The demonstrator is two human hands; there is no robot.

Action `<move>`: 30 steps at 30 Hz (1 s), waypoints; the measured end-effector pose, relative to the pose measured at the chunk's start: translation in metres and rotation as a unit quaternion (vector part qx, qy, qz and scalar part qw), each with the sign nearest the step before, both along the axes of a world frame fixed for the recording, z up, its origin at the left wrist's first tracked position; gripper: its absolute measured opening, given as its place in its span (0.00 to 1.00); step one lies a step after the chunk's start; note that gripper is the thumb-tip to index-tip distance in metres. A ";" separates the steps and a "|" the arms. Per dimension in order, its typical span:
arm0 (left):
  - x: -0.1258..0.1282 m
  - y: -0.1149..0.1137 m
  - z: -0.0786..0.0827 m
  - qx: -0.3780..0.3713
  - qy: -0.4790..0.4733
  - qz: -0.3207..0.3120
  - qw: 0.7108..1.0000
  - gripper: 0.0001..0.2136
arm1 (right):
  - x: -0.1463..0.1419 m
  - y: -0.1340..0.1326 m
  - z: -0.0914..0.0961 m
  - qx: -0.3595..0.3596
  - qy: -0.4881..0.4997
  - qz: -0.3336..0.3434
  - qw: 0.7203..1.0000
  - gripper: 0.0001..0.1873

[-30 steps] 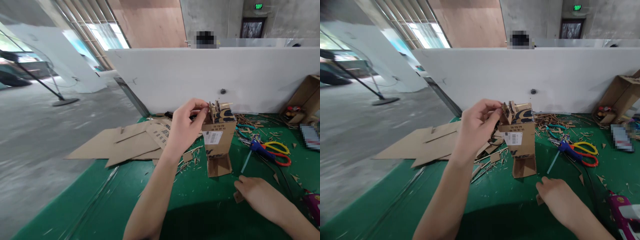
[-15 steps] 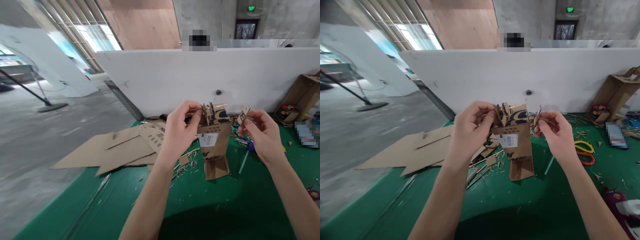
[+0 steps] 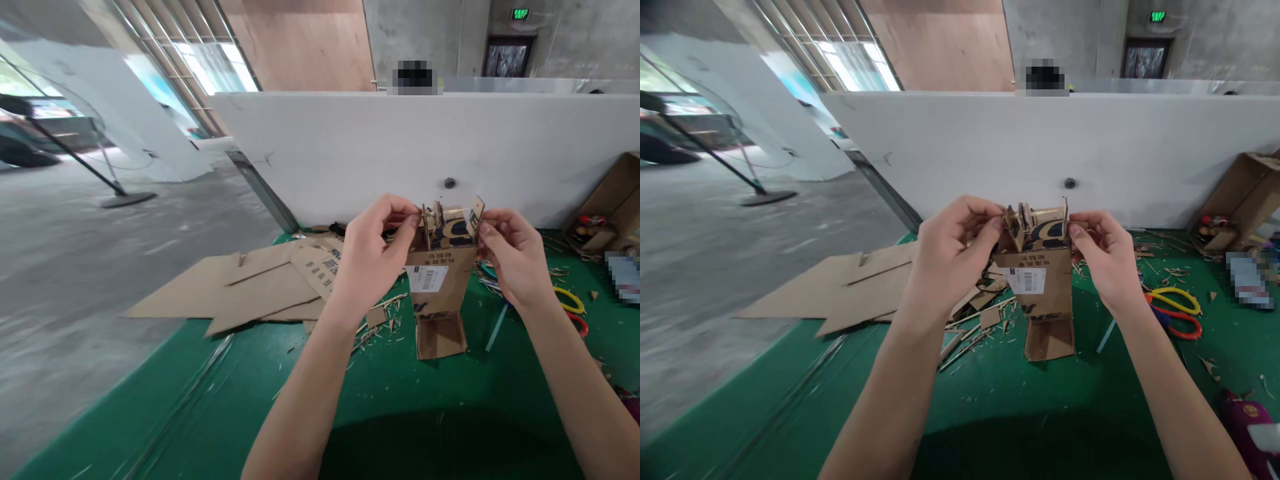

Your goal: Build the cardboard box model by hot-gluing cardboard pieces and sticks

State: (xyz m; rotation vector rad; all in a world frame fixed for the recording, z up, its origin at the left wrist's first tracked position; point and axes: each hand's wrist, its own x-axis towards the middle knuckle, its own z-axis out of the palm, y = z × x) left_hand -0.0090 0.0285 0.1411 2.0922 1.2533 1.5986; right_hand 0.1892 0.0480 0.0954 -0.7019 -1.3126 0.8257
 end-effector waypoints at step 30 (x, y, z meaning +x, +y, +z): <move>-0.006 0.001 0.002 -0.015 0.000 -0.042 0.999 0.03 | -0.010 -0.011 0.010 0.009 -0.084 -0.067 0.994 0.10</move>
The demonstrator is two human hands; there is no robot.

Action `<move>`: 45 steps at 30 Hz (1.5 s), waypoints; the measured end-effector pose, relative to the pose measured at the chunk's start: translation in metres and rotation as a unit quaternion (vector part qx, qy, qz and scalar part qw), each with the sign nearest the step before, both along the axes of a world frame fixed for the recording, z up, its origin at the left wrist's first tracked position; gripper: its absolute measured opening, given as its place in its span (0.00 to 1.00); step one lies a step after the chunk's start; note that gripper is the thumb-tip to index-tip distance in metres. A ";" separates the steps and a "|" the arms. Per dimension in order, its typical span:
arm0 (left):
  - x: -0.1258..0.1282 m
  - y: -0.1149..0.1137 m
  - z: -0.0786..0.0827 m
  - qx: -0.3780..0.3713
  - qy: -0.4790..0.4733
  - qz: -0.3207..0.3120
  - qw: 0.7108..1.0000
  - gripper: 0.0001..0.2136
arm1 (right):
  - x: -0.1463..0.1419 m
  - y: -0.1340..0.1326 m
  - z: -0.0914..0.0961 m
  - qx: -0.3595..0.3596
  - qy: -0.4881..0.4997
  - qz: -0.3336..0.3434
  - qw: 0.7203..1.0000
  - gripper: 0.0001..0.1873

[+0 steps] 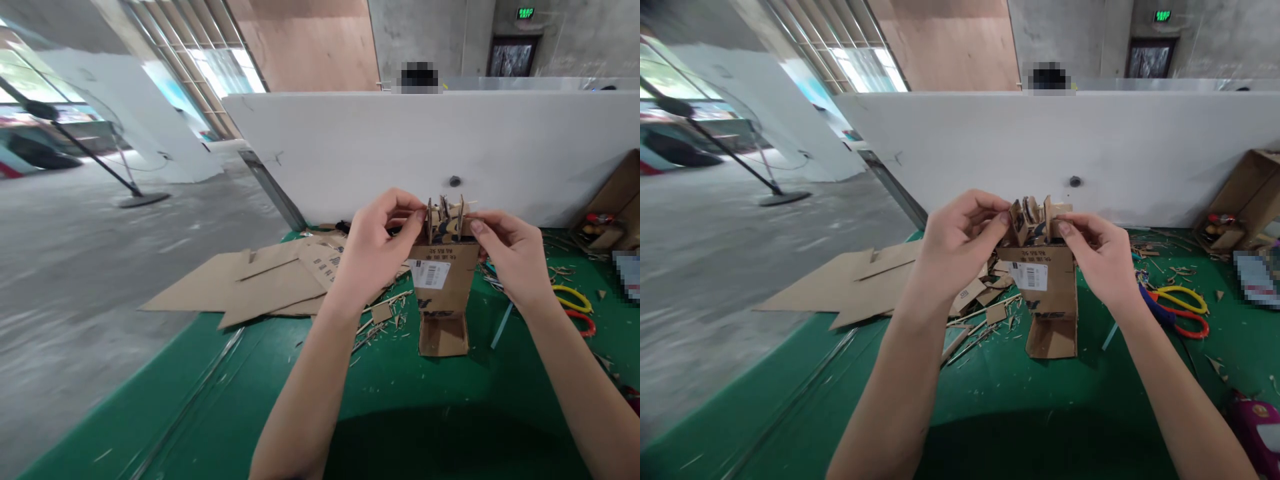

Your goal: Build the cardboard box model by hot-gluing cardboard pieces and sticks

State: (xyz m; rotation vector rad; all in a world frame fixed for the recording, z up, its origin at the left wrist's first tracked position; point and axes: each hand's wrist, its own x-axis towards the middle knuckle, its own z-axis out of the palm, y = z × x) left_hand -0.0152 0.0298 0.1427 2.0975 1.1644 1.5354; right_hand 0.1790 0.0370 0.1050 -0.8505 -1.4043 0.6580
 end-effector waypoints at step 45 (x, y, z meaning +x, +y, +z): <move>-0.023 0.010 0.002 -0.101 0.120 -0.074 0.985 0.28 | 0.023 0.019 -0.010 0.025 -0.028 0.007 0.999 0.12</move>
